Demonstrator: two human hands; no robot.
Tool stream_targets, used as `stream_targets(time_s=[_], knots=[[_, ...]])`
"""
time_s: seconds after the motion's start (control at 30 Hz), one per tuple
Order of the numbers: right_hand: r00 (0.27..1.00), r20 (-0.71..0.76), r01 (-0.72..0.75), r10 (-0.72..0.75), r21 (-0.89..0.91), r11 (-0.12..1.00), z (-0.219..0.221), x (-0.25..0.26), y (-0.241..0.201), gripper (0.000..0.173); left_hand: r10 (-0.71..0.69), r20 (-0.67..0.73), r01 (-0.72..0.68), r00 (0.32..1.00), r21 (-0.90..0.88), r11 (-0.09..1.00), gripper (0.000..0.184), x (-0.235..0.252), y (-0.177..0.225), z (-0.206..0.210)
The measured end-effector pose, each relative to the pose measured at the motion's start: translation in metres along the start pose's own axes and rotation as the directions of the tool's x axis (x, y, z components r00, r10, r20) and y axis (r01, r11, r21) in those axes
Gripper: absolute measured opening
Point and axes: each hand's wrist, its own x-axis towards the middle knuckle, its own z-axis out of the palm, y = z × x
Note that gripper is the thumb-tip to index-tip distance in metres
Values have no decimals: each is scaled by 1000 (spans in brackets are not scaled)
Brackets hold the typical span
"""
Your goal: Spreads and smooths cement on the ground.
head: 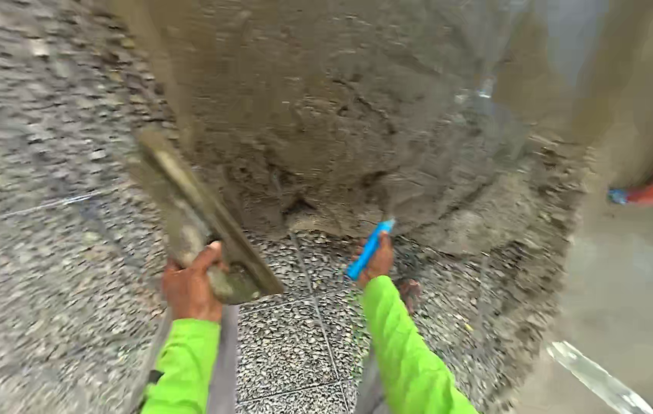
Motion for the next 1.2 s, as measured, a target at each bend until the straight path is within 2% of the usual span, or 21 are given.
stream_targets(time_s=[0.1,0.27,0.4,0.57,0.67,0.77,0.87,1.07,1.2], knots=[[998,62,12,-9,-55,998,-1,-8,1,46,6,-36,-6,999,-22,1000,40,8,2,-8],[975,200,169,-101,-358,918,-5,-31,-11,42,-12,-96,4,995,-80,997,47,18,5,-22],[930,366,247,-40,-540,804,28,-61,-17,35,-82,-102,69,991,-127,990,45,21,14,-28],[852,520,343,69,-653,675,88,-83,7,36,-121,-114,100,986,-167,981,45,25,25,-35],[844,532,410,70,-722,557,125,-95,27,35,-115,-127,86,985,-214,973,44,31,28,-42],[853,521,475,29,-798,372,161,-107,42,35,-112,-135,75,984,-250,965,43,35,29,-48],[845,534,511,14,-816,269,184,-117,51,37,-133,-134,94,982,-261,961,43,39,32,-50],[838,542,546,-69,-833,86,192,-147,55,38,-157,-121,117,980,-285,951,42,43,41,-53],[844,533,535,-54,-844,44,180,-148,49,37,-166,-126,121,978,-304,945,42,46,47,-53]])
